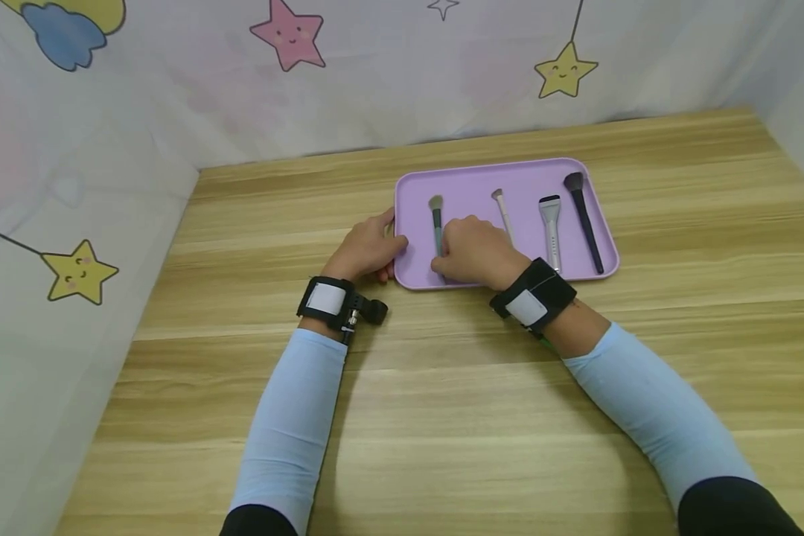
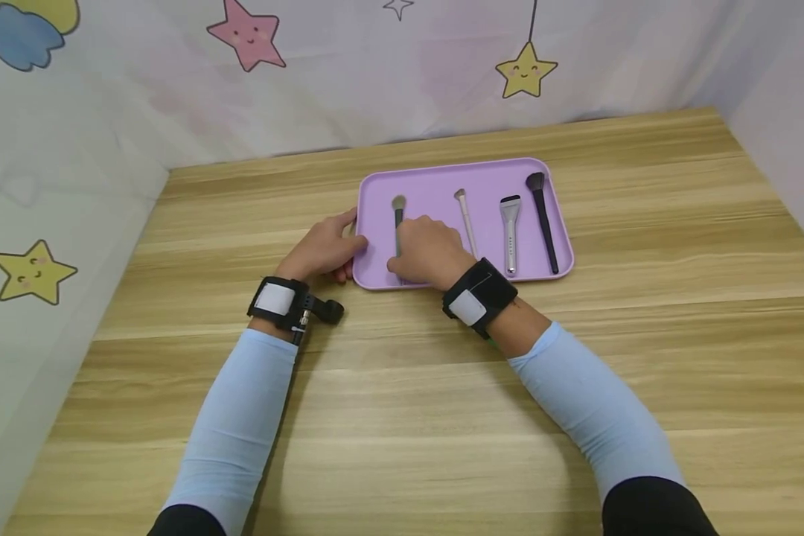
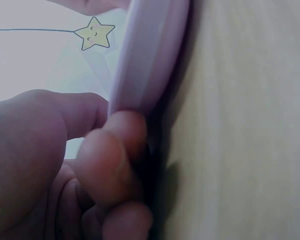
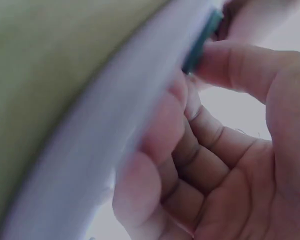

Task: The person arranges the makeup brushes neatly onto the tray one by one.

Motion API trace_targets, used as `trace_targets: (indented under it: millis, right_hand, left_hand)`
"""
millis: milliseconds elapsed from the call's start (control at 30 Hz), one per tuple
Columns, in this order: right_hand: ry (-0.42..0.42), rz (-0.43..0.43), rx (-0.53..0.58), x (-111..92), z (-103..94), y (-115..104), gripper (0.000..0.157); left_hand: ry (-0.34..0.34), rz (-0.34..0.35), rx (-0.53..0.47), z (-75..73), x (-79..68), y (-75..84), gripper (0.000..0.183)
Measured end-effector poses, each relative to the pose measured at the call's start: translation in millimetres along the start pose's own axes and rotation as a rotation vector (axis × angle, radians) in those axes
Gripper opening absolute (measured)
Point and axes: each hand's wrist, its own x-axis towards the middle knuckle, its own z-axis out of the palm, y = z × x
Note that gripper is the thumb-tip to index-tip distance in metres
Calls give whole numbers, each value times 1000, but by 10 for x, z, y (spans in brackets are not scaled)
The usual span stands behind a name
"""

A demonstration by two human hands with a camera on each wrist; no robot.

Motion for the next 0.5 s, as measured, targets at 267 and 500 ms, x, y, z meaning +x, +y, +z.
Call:
trace_targets:
  millis: [267, 500]
  right_hand:
    - [48, -8, 15, -36, -29, 10, 48]
    - [189, -40, 55, -370, -438, 52, 62]
  left_hand:
    - [-15, -9, -24, 27, 45, -11, 68]
    - [-16, -44, 137, -184, -180, 23, 69]
